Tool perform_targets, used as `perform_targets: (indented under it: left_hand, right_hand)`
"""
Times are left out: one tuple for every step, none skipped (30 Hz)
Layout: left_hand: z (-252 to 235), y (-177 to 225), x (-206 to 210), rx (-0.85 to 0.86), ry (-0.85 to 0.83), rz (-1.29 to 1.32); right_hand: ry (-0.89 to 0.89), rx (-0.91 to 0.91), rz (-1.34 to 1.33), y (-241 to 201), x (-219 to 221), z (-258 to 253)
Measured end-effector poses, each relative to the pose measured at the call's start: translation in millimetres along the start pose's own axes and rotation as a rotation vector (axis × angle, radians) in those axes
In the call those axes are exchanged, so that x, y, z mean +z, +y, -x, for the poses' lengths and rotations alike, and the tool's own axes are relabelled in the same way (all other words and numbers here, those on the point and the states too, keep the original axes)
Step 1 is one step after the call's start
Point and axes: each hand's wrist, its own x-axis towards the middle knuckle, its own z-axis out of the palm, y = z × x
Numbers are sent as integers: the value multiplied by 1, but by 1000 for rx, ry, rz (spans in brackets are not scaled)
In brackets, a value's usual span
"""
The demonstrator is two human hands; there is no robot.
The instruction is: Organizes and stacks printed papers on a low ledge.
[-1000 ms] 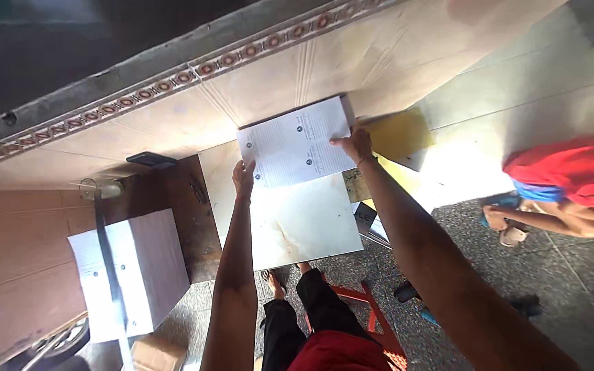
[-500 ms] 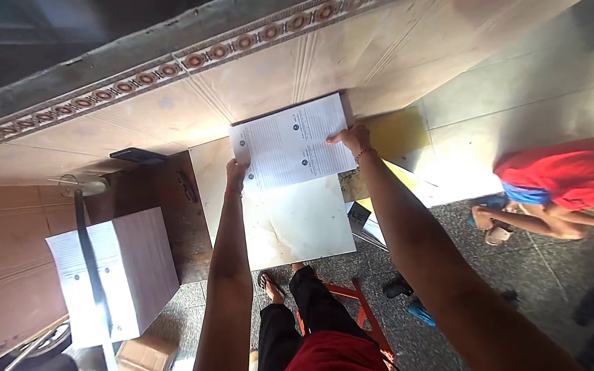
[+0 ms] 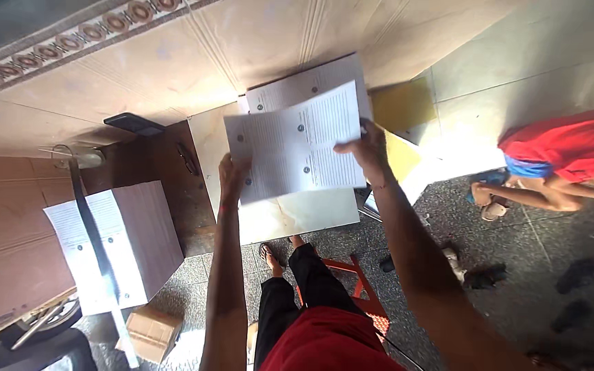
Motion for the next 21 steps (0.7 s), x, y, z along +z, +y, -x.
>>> perform_targets:
  left_hand:
    - [33, -11, -10, -18, -9, -21]
    - [61, -28, -18, -45, 0, -28]
    - [78, -50, -23, -77, 28, -17]
    - [91, -74, -26, -122, 58, 8]
    - [101, -97, -28, -168, 76, 29]
    - [111, -117, -30, -213, 86, 45]
    - [117, -134, -32, -250, 89, 45]
    - [120, -150, -34, -279, 91, 30]
    - [122, -163, -35, -312, 90, 8]
    - [121, -174, -36, -342, 94, -16]
    - [120, -183, -37, -364, 96, -43]
    - [119, -188, -39, -375, 91, -85]
    - [117, -187, -41, -382, 75, -148]
    - [117, -181, -41, -381, 61, -218]
    - [120, -169, -40, -369, 53, -282]
    - [125, -154, -37, -346, 51, -336]
    - [132, -139, -30, -317, 55, -383]
    - [140, -126, -20, -290, 69, -427]
    - [148, -117, -8, -266, 80, -484]
    - [155, -111, 6, -244, 89, -536]
    - [160, -110, 20, -234, 96, -594]
  right_hand:
    - [-21, -12, -19, 10, 1, 33]
    - [-33, -10, -32, 24, 4, 61]
    - [-40, 13, -38, 37, 10, 81]
    - [-51, 54, -40, 51, 18, 96]
    - [-57, 99, -41, 66, 27, 107]
    - [-66, 138, -28, 82, 38, 114]
    - [-74, 183, -3, 97, 48, 117]
    - [-82, 226, 31, 110, 59, 119]
    - [-87, 262, 63, 120, 68, 122]
    - [-81, 294, 90, 127, 76, 124]
    - [-64, 307, 118, 132, 82, 127]
    - [-44, 299, 145, 137, 86, 130]
    - [-27, 274, 179, 138, 88, 133]
    - [-11, 241, 232, 134, 90, 137]
    - [0, 202, 299, 126, 92, 143]
    - [2, 149, 370, 114, 94, 151]
    - [-1, 94, 438, 100, 99, 162]
    - [-19, 53, 496, 87, 106, 175]
    - [-41, 27, 558, 79, 114, 187]
    - [-62, 7, 626, 76, 123, 195]
    - [-86, -6, 701, 80, 133, 200]
